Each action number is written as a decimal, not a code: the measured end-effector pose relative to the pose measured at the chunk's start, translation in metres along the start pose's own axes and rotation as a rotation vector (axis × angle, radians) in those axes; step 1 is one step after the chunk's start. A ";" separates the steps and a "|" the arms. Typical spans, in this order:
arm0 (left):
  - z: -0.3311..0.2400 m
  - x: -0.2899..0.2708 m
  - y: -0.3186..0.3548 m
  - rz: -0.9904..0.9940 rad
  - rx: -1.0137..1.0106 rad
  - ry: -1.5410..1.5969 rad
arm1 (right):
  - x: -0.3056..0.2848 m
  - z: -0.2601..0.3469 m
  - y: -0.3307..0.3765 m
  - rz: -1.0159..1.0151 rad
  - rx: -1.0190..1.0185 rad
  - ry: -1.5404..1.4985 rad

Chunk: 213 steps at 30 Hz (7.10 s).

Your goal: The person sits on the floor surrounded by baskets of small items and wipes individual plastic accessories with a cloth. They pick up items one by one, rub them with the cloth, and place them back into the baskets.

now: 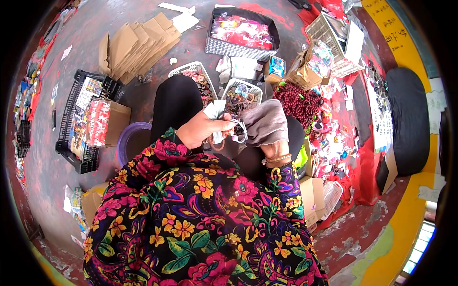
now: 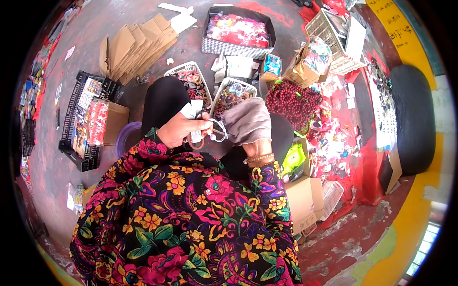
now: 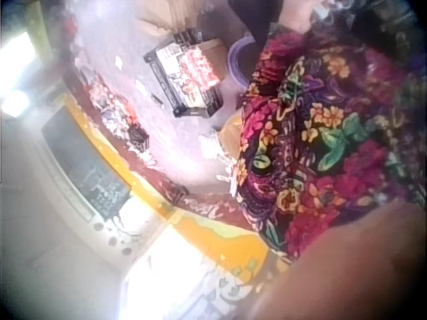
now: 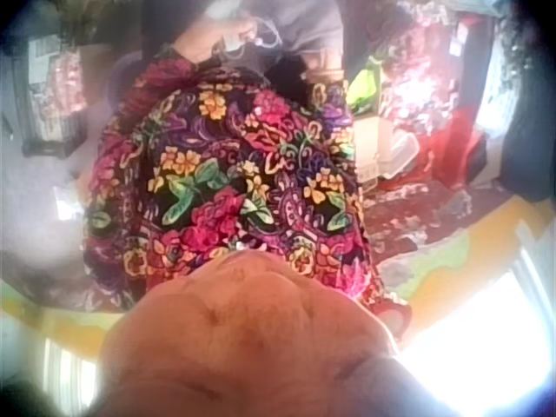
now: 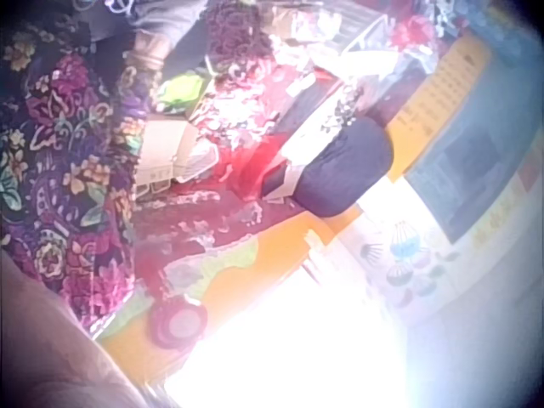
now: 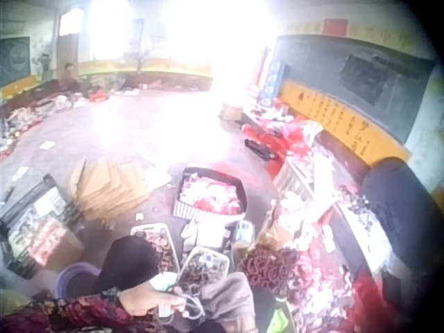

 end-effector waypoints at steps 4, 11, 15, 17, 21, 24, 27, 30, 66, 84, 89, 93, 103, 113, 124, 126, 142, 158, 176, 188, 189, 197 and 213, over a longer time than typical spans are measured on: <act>0.012 -0.004 -0.004 -0.065 0.062 -0.260 | 0.044 -0.002 0.003 0.317 -0.329 1.173; 0.017 -0.001 0.004 -0.059 0.001 -0.231 | 0.063 -0.014 0.029 0.516 -0.762 1.691; 0.006 0.001 0.011 -0.109 -0.023 -0.030 | 0.068 -0.007 0.045 0.497 -0.982 1.623; 0.012 -0.008 0.010 -0.153 0.001 0.018 | 0.067 -0.008 0.045 0.458 -0.996 1.576; 0.013 -0.019 0.007 -0.185 0.018 0.104 | 0.041 -0.013 0.034 0.473 -0.364 0.941; 0.011 -0.020 0.007 -0.209 0.020 0.105 | 0.030 -0.019 0.035 0.426 0.020 0.442; 0.016 -0.024 0.006 -0.215 0.019 0.103 | 0.045 0.001 0.045 0.447 -0.091 0.871; 0.021 -0.031 0.003 -0.248 0.001 0.099 | 0.075 0.017 0.040 0.559 -0.401 1.711; 0.038 -0.045 -0.006 -0.092 -0.131 0.237 | 0.025 0.059 -0.088 0.087 -0.359 2.247; 0.023 -0.039 -0.003 -0.052 -0.053 0.388 | 0.049 0.102 -0.049 -0.030 -0.540 0.964; 0.014 -0.033 -0.002 0.033 -0.059 0.530 | 0.001 0.075 -0.021 0.074 -0.428 1.323; 0.004 -0.023 0.004 0.092 -0.049 0.490 | -0.026 0.015 -0.020 0.270 -0.325 1.838; -0.005 -0.013 0.011 -0.070 -0.088 0.291 | 0.048 0.027 0.014 0.137 -0.777 1.637; -0.013 0.002 0.010 -0.176 0.061 -0.225 | 0.054 -0.007 0.009 0.364 -0.576 0.928; 0.007 0.010 0.001 -0.104 -0.107 0.159 | 0.015 -0.029 -0.015 -0.102 -0.314 0.921; 0.004 0.007 0.000 -0.113 -0.077 0.143 | 0.015 -0.023 -0.015 -0.146 -0.335 1.039; -0.025 0.004 0.001 -0.438 0.658 -1.083 | 0.098 -0.002 0.019 0.100 -0.852 1.754; -0.001 0.001 -0.008 -0.138 0.285 -0.377 | 0.072 0.011 0.024 -0.113 -0.472 1.550; -0.023 0.022 0.011 -0.172 0.818 -1.104 | 0.040 -0.023 -0.002 0.055 0.080 -0.149; 0.002 0.010 -0.004 -0.094 -0.202 -0.150 | 0.020 0.000 0.012 -0.099 -0.545 0.716; 0.001 0.015 -0.002 -0.062 -0.255 -0.150 | 0.019 -0.003 0.011 -0.094 -0.545 0.655; 0.013 0.014 -0.003 0.062 -0.249 0.000 | 0.019 -0.002 0.008 -0.056 -0.422 0.583; -0.001 0.007 -0.001 -0.002 -0.144 -0.273 | 0.027 -0.011 0.011 -0.011 -0.012 0.007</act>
Point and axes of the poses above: each hand's wrist, its own y-axis away from the middle knuckle, its own x-axis out of the palm, z = x × y, the point moved 5 cm from there along -y, towards the middle knuckle, and after that the axes turned 1 degree about y, right-handed, at the moved point
